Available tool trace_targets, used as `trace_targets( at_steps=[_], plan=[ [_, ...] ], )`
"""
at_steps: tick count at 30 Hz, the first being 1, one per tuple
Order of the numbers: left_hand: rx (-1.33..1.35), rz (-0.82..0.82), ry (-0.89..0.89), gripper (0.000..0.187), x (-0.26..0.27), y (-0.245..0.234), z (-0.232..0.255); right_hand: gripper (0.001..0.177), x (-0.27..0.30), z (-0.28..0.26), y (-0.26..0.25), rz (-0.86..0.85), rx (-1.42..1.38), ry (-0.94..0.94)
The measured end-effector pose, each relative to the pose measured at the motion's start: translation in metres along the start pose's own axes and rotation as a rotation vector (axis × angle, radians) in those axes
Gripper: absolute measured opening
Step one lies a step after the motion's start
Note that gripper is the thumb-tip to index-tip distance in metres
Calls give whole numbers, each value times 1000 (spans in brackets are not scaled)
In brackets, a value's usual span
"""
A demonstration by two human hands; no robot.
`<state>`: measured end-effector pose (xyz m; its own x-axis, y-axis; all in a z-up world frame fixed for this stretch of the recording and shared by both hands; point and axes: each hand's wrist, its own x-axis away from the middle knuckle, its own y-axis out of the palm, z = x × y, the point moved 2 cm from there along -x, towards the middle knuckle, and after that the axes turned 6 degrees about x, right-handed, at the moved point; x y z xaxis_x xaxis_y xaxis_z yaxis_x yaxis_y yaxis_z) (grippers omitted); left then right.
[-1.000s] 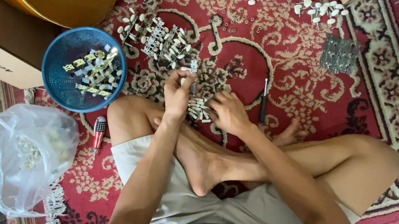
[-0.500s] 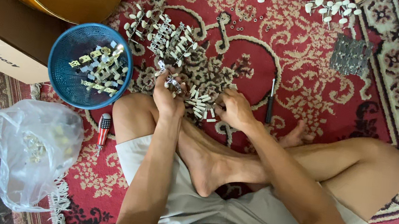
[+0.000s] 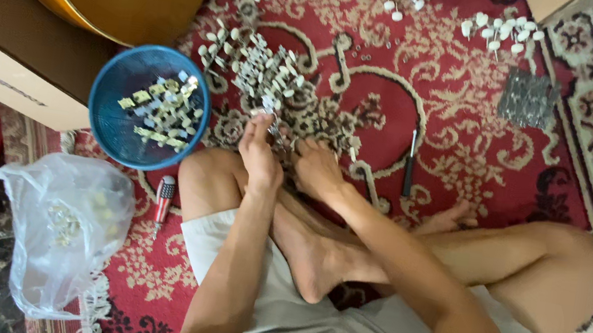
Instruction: The person sits on a rug assembling guitar tuning machines by inserting white plastic posts into metal casings and tightening them with a screwdriver. They handle multiple tuners one at a time, placing completed units on the floor.
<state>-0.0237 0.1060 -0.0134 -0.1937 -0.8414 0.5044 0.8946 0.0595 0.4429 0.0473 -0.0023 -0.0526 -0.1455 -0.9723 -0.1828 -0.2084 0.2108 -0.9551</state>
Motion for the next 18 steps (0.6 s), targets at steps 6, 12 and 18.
trace_targets(
  at_steps=[6,12,18],
  plan=[
    [78,-243,-80,20,39,23,17,19,-1,5,-44,85,-190,124],
    [-7,-585,-157,14,89,40,23,18,50,53,-128,373,-621,344],
    [-176,-755,-264,10,121,50,-19,10,79,64,-168,487,-620,283]
  ],
)
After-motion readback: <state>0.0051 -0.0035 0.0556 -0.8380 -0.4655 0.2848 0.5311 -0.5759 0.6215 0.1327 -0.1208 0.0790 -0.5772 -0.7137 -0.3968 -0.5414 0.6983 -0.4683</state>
